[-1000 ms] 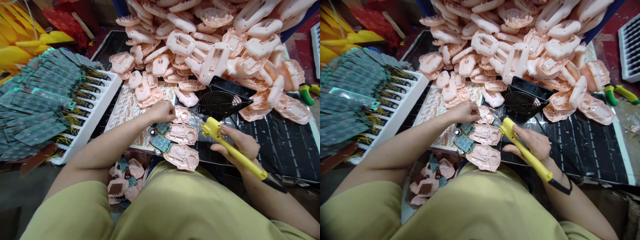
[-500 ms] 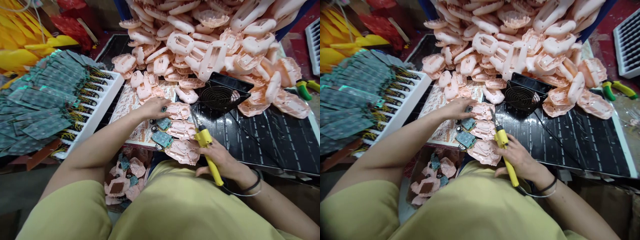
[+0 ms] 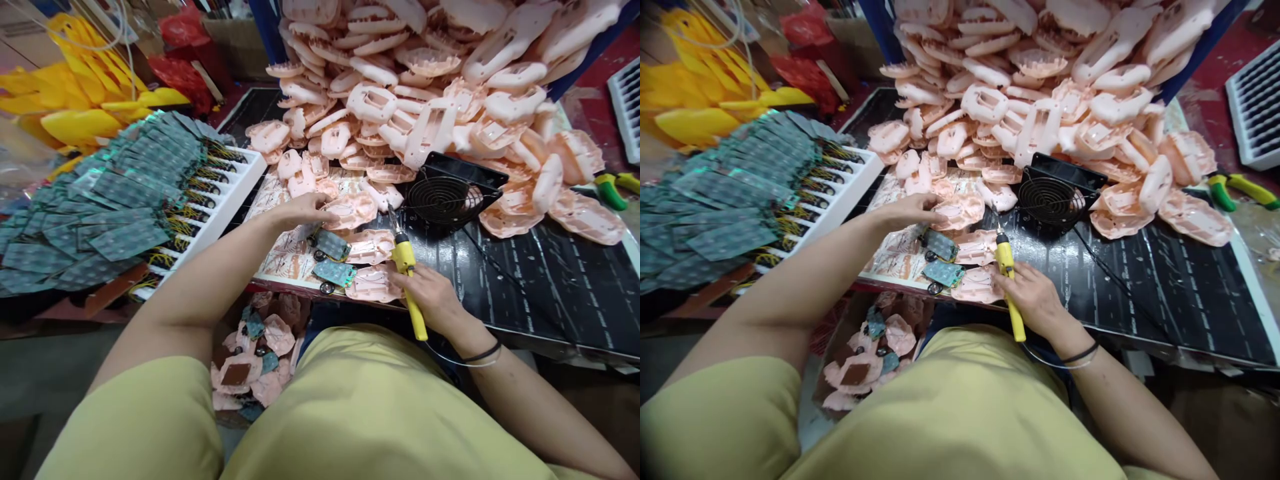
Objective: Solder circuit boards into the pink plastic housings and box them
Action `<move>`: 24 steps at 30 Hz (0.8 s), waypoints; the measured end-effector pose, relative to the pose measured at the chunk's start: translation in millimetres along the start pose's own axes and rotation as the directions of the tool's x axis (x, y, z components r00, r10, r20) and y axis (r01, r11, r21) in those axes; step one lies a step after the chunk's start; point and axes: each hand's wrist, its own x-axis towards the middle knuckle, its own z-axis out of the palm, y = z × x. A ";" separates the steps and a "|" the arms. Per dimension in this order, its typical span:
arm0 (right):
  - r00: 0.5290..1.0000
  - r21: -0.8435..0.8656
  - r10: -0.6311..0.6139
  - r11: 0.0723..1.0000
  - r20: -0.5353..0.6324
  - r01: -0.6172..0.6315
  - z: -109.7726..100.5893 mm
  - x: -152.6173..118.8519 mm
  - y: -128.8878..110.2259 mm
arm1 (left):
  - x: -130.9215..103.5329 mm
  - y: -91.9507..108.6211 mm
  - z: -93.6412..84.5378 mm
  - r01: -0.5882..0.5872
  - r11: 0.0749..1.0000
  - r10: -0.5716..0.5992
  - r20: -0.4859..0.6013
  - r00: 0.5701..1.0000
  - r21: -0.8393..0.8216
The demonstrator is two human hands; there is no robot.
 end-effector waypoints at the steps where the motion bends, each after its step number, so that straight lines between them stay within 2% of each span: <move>1: 1.000 -0.024 0.021 1.000 0.002 -0.021 2.0 -0.6 -1.1 | -1.2 1.1 1.5 -0.015 0.999 0.017 0.038 0.999 -0.036; 3: 0.999 -0.057 0.050 0.997 0.008 -0.049 5.3 -1.3 -3.4 | -6.1 6.1 7.0 -0.019 0.999 0.022 0.094 0.995 -0.029; 5: 0.998 -0.081 0.057 0.995 -0.002 -0.057 7.5 -1.8 -5.6 | -15.7 13.6 14.7 -0.035 0.998 0.029 0.117 0.993 0.049; 8: 0.998 -0.115 0.048 0.992 -0.032 -0.051 10.1 -3.1 -6.7 | -38.0 24.6 29.0 -0.147 0.961 0.123 0.115 0.986 0.233; 11: 0.998 -0.155 0.024 0.987 -0.061 -0.033 14.7 -5.0 -3.4 | -62.1 30.6 45.9 -0.255 0.835 0.228 0.115 0.967 0.487; 15: 0.996 -0.182 0.000 0.983 -0.092 -0.017 20.9 -5.7 2.0 | -85.5 32.2 68.6 -0.277 0.642 0.316 0.082 0.945 0.715; 18: 0.995 -0.180 0.005 0.983 -0.098 -0.022 23.1 -5.6 3.8 | -95.1 30.4 83.8 -0.317 0.561 0.408 0.078 0.910 0.765; 20: 0.992 -0.166 0.020 0.985 -0.124 -0.041 23.9 -5.4 4.2 | -97.7 27.0 91.5 -0.327 0.535 0.426 0.085 0.901 0.779; 24: 0.988 -0.097 0.057 0.993 -0.144 -0.072 24.2 -5.1 4.3 | -93.2 16.7 92.6 -0.250 0.587 0.335 0.050 0.941 0.770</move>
